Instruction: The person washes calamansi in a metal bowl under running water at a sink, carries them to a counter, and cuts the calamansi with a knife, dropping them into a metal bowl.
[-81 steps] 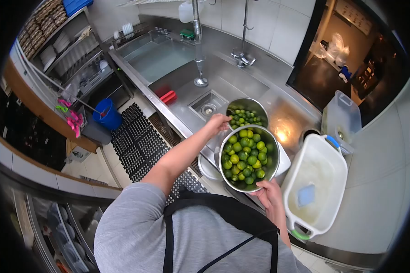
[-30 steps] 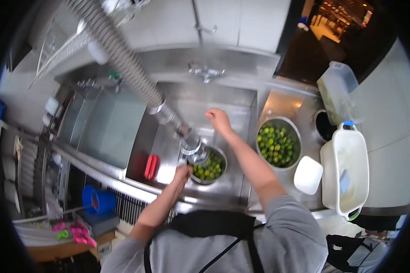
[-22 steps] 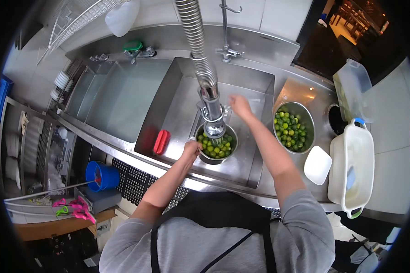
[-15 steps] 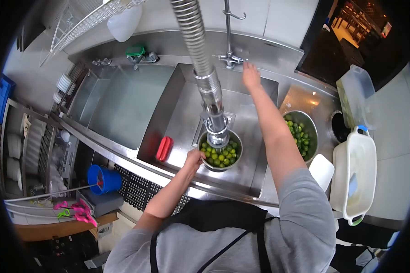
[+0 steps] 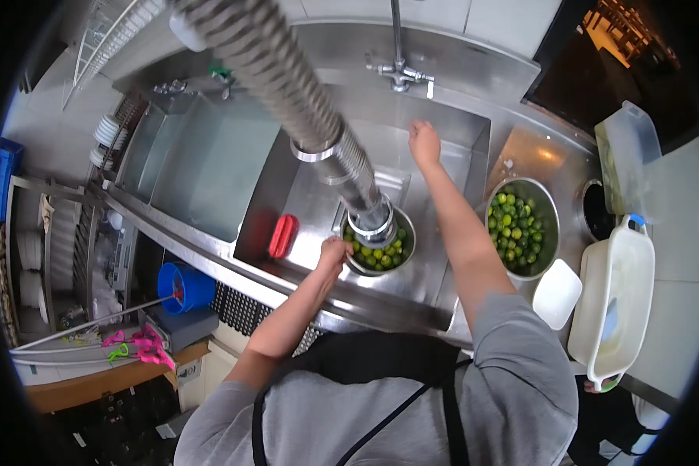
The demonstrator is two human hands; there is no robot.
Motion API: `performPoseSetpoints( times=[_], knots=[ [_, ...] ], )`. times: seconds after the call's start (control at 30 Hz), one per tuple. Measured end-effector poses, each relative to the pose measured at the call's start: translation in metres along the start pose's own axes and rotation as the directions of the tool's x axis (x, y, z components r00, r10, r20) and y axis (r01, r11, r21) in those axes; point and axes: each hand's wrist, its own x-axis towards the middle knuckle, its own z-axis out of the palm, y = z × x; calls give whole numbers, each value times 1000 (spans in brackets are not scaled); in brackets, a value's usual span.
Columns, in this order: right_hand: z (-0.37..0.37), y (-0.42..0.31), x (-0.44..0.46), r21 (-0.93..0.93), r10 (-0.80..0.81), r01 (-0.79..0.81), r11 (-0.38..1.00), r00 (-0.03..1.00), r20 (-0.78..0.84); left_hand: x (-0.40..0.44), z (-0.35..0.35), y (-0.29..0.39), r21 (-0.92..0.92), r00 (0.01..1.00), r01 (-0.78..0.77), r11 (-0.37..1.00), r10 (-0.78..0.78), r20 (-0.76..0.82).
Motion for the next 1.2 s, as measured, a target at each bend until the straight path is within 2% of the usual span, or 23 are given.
performPoseSetpoints(
  times=[0.03, 0.07, 0.1, 0.17, 0.23, 0.27, 0.3, 0.37, 0.4, 0.43, 0.53, 0.57, 0.67, 0.7, 0.8, 0.83, 0.9, 0.93, 1.03, 1.1, 1.13, 1.17, 1.2],
  knots=[
    [8, -3, -13, 453, 100, -124, 883, 992, 76, -1, 0, 0, 5, 1000, 2, 1000, -2, 16],
    [15, -5, -27, 791, 166, -248, 560, 968, 186, -2, -1, 2, 13, 999, 2, 1000, -2, 35],
    [-3, -11, -56, 802, 66, -422, 423, 897, 437, 1, -2, -4, 32, 1000, 11, 999, -12, 21],
    [-19, -23, -112, 622, -106, -743, 246, 617, 780, 5, 0, -7, 42, 1000, -3, 999, 3, 15],
    [-40, -39, -157, 419, -159, -906, 50, 407, 899, 3, 0, -8, 32, 999, -4, 999, 3, 35],
    [-71, -53, -167, 368, -172, -924, -108, 382, 908, 2, 0, -9, 25, 999, -5, 1000, 4, 54],
    [-72, -56, -173, 366, -171, -925, -105, 380, 909, 0, -1, -11, 22, 999, -3, 1000, 2, 54],
    [-70, -59, -183, 530, -404, -839, -122, 529, 746, -1, -3, -12, 54, 996, 16, 998, -21, 88],
    [-54, -55, -188, 532, -404, -838, -122, 531, 744, -2, -3, -12, 70, 994, 23, 997, -30, 105],
    [-20, -45, -195, 706, -377, -708, -9, 657, 653, -4, -3, -12, 55, 993, 27, 998, -33, 117],
    [53, -38, -206, 840, -288, -535, -90, 822, 492, -22, 6, -8, -15, 996, 1, 1000, 0, 87],
    [56, -39, -205, 891, -228, -435, 134, 861, 455, -24, 7, -9, -18, 996, 0, 1000, 2, 86],
    [24, -57, -199, 695, -194, -588, -413, 803, 564, -27, 8, -9, -17, 994, 1, 1000, 1, 106],
    [18, -57, -202, 883, -205, -467, -49, 870, 449, -28, 8, -8, -22, 989, 1, 1000, 2, 146],
    [-31, -69, -193, 625, -194, -758, -185, 652, 733, -38, 16, -1, -39, 983, -2, 999, 9, 181],
    [-34, -69, -190, 736, -140, -663, 132, 723, 676, -41, 18, 1, -46, 985, -5, 999, 13, 174],
    [-86, -84, -177, 553, -5, -777, 302, 579, 815, -40, 16, 0, -31, 982, -6, 999, 11, 188],
    [-81, -76, -172, 607, -97, -671, 426, 633, 768, -38, 15, -1, -15, 979, -12, 1000, 15, 202],
    [-93, -75, -162, 661, -248, -528, 533, 649, 719, -19, 12, -5, -35, 972, -41, 999, 48, 230],
    [-111, -85, -160, 613, -464, -525, 591, 400, 790, -25, 18, 5, -77, 979, -55, 996, 68, 192],
    [-127, -90, -156, 612, -464, -524, 592, 399, 791, -24, 20, 7, -78, 979, -55, 995, 69, 191],
    [-143, -96, -151, 643, -463, -341, 686, 477, 747, -23, 21, 10, -128, 978, -93, 987, 114, 173],
    [-128, -85, -150, 644, -401, -384, 662, 544, 737, -21, 21, 14, -178, 975, -133, 975, 161, 151]
  ],
)
